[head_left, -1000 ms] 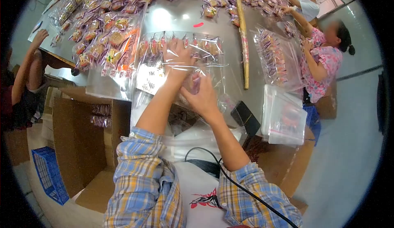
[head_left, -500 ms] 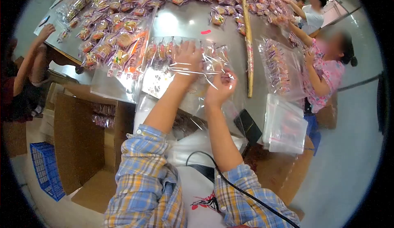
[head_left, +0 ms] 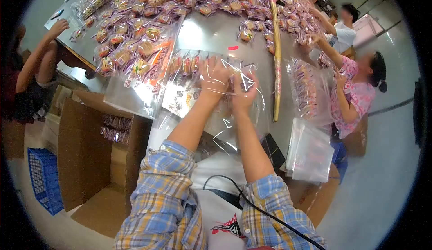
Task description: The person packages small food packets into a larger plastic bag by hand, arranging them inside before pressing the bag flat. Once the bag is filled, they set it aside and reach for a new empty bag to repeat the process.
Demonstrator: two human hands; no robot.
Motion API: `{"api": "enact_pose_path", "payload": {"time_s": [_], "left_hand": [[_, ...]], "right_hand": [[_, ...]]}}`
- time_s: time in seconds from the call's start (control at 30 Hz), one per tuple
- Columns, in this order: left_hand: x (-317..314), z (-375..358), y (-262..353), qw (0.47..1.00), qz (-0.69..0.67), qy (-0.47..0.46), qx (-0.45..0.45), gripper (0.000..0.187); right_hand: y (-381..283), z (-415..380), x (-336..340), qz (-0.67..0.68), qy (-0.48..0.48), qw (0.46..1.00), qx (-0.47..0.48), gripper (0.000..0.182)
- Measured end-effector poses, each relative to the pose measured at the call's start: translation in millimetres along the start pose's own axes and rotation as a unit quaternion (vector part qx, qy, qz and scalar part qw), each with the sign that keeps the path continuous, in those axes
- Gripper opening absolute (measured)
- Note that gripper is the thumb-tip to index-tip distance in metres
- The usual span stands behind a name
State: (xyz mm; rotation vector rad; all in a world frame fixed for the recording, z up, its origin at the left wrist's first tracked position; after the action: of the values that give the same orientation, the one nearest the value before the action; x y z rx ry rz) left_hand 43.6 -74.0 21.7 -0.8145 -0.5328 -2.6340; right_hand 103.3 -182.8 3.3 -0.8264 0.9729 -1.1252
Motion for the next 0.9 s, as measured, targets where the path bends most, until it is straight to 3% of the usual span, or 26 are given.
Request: {"api": "enact_pose_path", "payload": {"time_s": [0.13, 0.23, 0.27, 0.33, 0.4, 0.47, 0.53, 0.63, 0.67, 0.77, 0.83, 0.9], "left_hand": [[7, 1, -3, 0.999, -0.032, 0.034, 0.013, 0.028], [12, 2, -6, 0.997, -0.021, -0.062, 0.028, 0.043], [11, 0, -8, 0.999, -0.030, -0.039, 0.018, 0.044], [2, -8, -15, 0.999, -0.045, 0.008, -0.003, 0.046], [-3, -10, -17, 1.000, -0.023, -0.002, -0.010, 0.047], [-7, -6, -15, 0.999, 0.010, -0.047, 0.002, 0.050], [-10, -9, -17, 1.000, 0.011, -0.018, -0.001, 0.048], [-9, -7, -17, 1.000, 0.019, -0.016, 0.008, 0.046], [-8, -6, -16, 0.999, 0.017, -0.025, 0.017, 0.046], [-2, -4, -16, 0.999, -0.009, -0.028, 0.034, 0.044], [1, -3, -13, 0.999, -0.006, -0.040, 0.036, 0.041], [3, -1, -13, 0.999, 0.000, -0.030, 0.041, 0.041]], "right_hand": [[4, 5, 8, -0.085, -0.020, 0.994, 0.068, 0.052], [1, 8, 7, -0.156, -0.037, 0.977, 0.143, 0.051], [2, 5, 7, -0.094, -0.028, 0.989, 0.115, 0.051], [4, 7, 8, -0.083, -0.026, 0.993, 0.081, 0.050], [-1, 8, 11, -0.110, -0.035, 0.993, 0.013, 0.055], [0, 12, 12, -0.138, -0.024, 0.989, 0.042, 0.051], [2, 13, 11, -0.070, -0.017, 0.994, 0.084, 0.044], [10, 13, 17, -0.167, 0.005, 0.984, 0.067, 0.045], [9, 11, 13, -0.063, 0.003, 0.991, 0.115, 0.044], [-12, 14, 4, -0.257, -0.057, 0.957, 0.125, 0.045], [-15, 15, 3, -0.385, -0.085, 0.858, 0.329, 0.054], [-5, 19, 1, -0.359, -0.093, 0.873, 0.318, 0.059]]}}
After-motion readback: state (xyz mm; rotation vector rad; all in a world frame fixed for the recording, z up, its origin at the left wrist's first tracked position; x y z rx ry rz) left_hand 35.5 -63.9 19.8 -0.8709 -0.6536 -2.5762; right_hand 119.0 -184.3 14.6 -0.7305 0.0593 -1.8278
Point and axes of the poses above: each hand's wrist, its own z-axis towards the middle knuckle, its own x-axis out of the back of the hand, y = z × x, the point moved 4 cm from there along z, towards the middle knuckle, and after that the axes turned 11 degrees about y, right-handed, at the moved point
